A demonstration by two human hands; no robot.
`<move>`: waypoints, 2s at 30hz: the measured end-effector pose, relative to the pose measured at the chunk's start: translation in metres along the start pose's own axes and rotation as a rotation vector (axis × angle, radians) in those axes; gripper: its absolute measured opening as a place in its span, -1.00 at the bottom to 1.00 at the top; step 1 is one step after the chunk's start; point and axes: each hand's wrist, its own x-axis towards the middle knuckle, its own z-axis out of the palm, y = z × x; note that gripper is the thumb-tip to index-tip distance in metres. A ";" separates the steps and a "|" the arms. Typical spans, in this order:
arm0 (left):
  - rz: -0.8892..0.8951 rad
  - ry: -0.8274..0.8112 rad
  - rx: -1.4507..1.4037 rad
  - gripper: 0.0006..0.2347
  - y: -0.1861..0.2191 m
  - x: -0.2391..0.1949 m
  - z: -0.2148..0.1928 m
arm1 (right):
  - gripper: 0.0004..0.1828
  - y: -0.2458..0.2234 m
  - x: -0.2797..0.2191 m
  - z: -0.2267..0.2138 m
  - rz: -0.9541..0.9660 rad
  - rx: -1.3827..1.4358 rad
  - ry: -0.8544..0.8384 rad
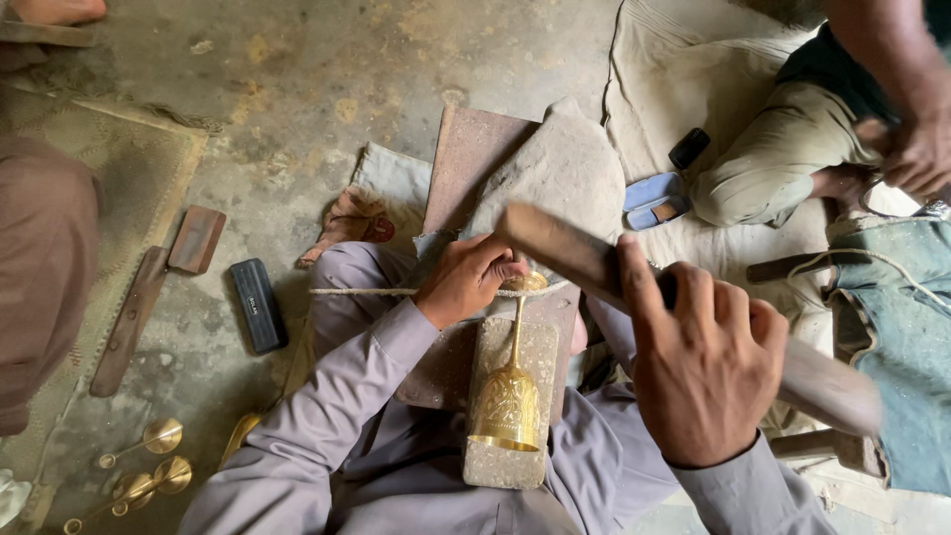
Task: The person sits on the floor and uses a hammer and chisel to engrave a decorative pattern on a brass bell. They repeatedly strike the chisel to create fine lines and shapes on the bell's surface.
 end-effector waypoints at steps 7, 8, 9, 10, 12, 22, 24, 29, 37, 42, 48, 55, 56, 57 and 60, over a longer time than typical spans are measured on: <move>0.021 0.069 0.002 -0.79 0.000 -0.001 0.002 | -0.29 -0.006 -0.019 0.015 0.108 0.057 -0.010; 0.022 0.074 -0.015 -0.80 0.000 -0.003 0.002 | -0.25 -0.006 -0.028 0.018 0.141 0.093 -0.087; 0.023 0.079 -0.032 -0.82 0.001 -0.005 0.002 | -0.21 -0.006 -0.037 0.024 0.173 0.128 -0.164; -0.036 0.112 -0.045 -0.85 0.003 -0.005 0.002 | -0.19 -0.006 -0.048 0.031 0.243 0.193 -0.207; -0.158 0.176 -0.069 -0.88 0.007 -0.008 0.000 | -0.16 -0.009 -0.072 0.055 0.379 0.327 -0.294; -0.492 0.165 -0.119 -0.87 0.058 -0.036 -0.002 | -0.33 -0.070 -0.178 0.115 0.725 0.797 -0.341; -0.471 0.174 -0.105 -0.88 0.060 -0.036 -0.001 | -0.46 -0.077 -0.171 0.084 0.700 0.962 -0.204; -0.478 0.161 -0.083 -0.86 0.056 -0.039 -0.001 | -0.34 -0.091 -0.124 0.012 0.389 1.216 -0.263; -0.488 0.108 -0.020 -0.81 0.053 -0.046 -0.002 | -0.40 -0.115 -0.107 0.015 0.546 1.214 -0.367; -0.460 0.105 0.081 -0.75 0.049 -0.049 0.004 | -0.42 -0.119 -0.121 0.030 0.872 1.658 -0.315; -0.319 0.138 0.151 -0.77 0.047 -0.048 0.001 | 0.09 -0.090 -0.145 0.046 0.446 1.843 -0.418; -0.383 0.087 0.038 -0.74 0.034 -0.017 -0.008 | -0.24 -0.071 -0.183 0.148 0.893 1.120 -0.571; -0.321 0.075 0.024 -0.76 0.032 -0.006 -0.003 | -0.13 -0.079 -0.188 0.162 0.784 0.935 -0.675; -0.259 0.063 0.010 -0.78 0.031 0.003 0.001 | 0.00 -0.085 -0.194 0.174 0.671 0.747 -0.770; -0.048 -0.014 0.051 -0.73 0.032 0.023 0.010 | 0.06 -0.122 -0.210 0.196 0.679 0.609 -0.814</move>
